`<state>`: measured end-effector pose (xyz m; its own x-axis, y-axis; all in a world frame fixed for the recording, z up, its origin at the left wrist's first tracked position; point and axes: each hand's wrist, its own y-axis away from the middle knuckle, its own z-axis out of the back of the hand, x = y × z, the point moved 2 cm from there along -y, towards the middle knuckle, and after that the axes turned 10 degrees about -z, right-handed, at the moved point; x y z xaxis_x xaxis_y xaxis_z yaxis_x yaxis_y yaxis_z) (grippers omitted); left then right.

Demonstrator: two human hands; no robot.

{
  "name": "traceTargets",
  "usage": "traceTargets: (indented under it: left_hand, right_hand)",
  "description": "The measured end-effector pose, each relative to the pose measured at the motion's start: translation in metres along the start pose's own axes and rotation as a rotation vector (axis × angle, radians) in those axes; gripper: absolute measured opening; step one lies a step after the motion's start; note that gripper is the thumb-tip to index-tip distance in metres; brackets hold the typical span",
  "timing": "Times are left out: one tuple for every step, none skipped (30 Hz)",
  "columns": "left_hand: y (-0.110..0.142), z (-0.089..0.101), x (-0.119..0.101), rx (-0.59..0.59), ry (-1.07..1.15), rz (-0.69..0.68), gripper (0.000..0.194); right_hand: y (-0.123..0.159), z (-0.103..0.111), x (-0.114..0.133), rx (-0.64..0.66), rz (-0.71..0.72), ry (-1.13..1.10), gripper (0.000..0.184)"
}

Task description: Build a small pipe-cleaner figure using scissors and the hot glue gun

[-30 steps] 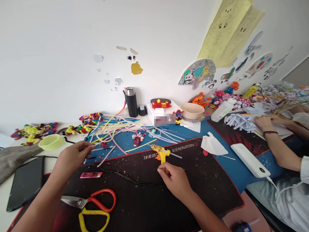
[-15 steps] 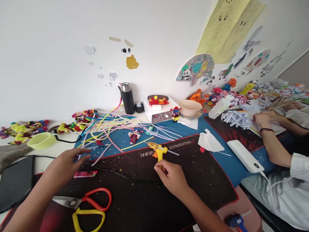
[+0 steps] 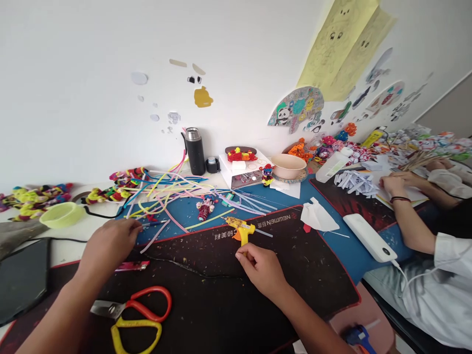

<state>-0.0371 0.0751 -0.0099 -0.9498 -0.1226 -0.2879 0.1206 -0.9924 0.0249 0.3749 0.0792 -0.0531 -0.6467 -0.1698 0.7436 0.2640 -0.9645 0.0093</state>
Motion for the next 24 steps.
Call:
traceTargets:
  left_hand:
    - [0.002,0.001,0.001,-0.014,-0.017,0.008,0.038]
    - [0.004,0.002,0.002,-0.022,-0.031,0.017,0.043]
    - [0.007,0.004,0.002,-0.023,-0.037,0.023,0.047]
    - [0.010,0.005,0.002,-0.017,-0.033,0.025,0.050]
    - [0.012,0.006,0.001,-0.005,-0.024,0.023,0.050]
    - [0.015,0.006,0.000,0.013,-0.011,0.016,0.048]
    - [0.017,0.006,-0.001,0.035,0.005,0.003,0.047]
    - [0.020,0.004,-0.003,0.058,0.024,-0.014,0.045]
    - [0.022,0.003,-0.005,0.081,0.044,-0.032,0.044]
    - [0.025,0.000,-0.006,0.103,0.064,-0.051,0.045]
    - [0.029,-0.003,-0.007,0.117,0.084,-0.072,0.046]
    - [0.033,-0.007,-0.007,0.124,0.105,-0.094,0.048]
    - [0.039,-0.011,-0.007,0.128,0.126,-0.119,0.050]
    - [0.045,-0.014,-0.007,0.112,0.151,-0.150,0.052]
    - [0.052,-0.017,-0.007,0.105,0.169,-0.179,0.053]
    - [0.059,-0.021,-0.006,0.097,0.181,-0.201,0.051]
    - [0.065,-0.023,-0.005,0.091,0.187,-0.220,0.049]
    - [0.071,-0.026,-0.004,0.090,0.186,-0.237,0.046]
    - [0.075,-0.027,-0.003,0.083,0.179,-0.254,0.043]
    - [0.079,-0.029,-0.003,0.077,0.168,-0.270,0.040]
    - [0.083,-0.030,-0.002,0.070,0.154,-0.285,0.038]
    - [0.086,-0.031,-0.002,0.060,0.138,-0.296,0.036]
    - [0.089,-0.033,-0.003,0.052,0.127,-0.305,0.034]
    - [0.093,-0.036,-0.004,0.045,0.120,-0.315,0.033]
  right_hand:
    - [0.000,0.000,0.000,-0.001,0.001,-0.003,0.023]
    - [0.000,0.000,0.001,-0.003,0.004,-0.008,0.023]
    - [0.000,0.000,0.001,-0.005,0.009,-0.011,0.023]
    - [0.000,0.000,0.002,-0.006,0.014,-0.013,0.023]
    - [0.000,0.001,0.003,-0.007,0.018,-0.014,0.023]
    - [-0.001,0.001,0.003,-0.007,0.020,-0.014,0.023]
    - [-0.001,0.001,0.003,-0.006,0.022,-0.014,0.023]
    - [-0.001,0.001,0.003,-0.007,0.022,-0.014,0.024]
    - [-0.001,0.000,0.002,-0.007,0.021,-0.016,0.024]
    - [0.000,0.000,0.001,-0.008,0.019,-0.019,0.023]
    - [0.000,-0.001,0.000,-0.010,0.018,-0.022,0.023]
    - [0.000,-0.001,-0.001,-0.011,0.018,-0.025,0.023]
    - [0.000,-0.001,-0.002,-0.012,0.019,-0.027,0.023]
    - [0.000,-0.001,-0.002,-0.012,0.021,-0.028,0.023]
    - [0.000,-0.001,-0.001,-0.013,0.023,-0.030,0.023]
    - [0.000,-0.001,-0.001,-0.014,0.025,-0.031,0.023]
    - [0.000,0.000,0.000,-0.016,0.028,-0.033,0.023]
    - [0.000,0.000,0.001,-0.018,0.030,-0.035,0.023]
    - [0.000,0.001,0.002,-0.019,0.031,-0.036,0.023]
    - [0.000,0.001,0.003,-0.019,0.031,-0.037,0.023]
    - [0.000,0.001,0.003,-0.019,0.029,-0.036,0.023]
    - [0.000,0.001,0.003,-0.019,0.027,-0.035,0.023]
    - [0.000,0.001,0.002,-0.020,0.024,-0.034,0.023]
    - [0.000,0.001,0.002,-0.021,0.023,-0.032,0.022]
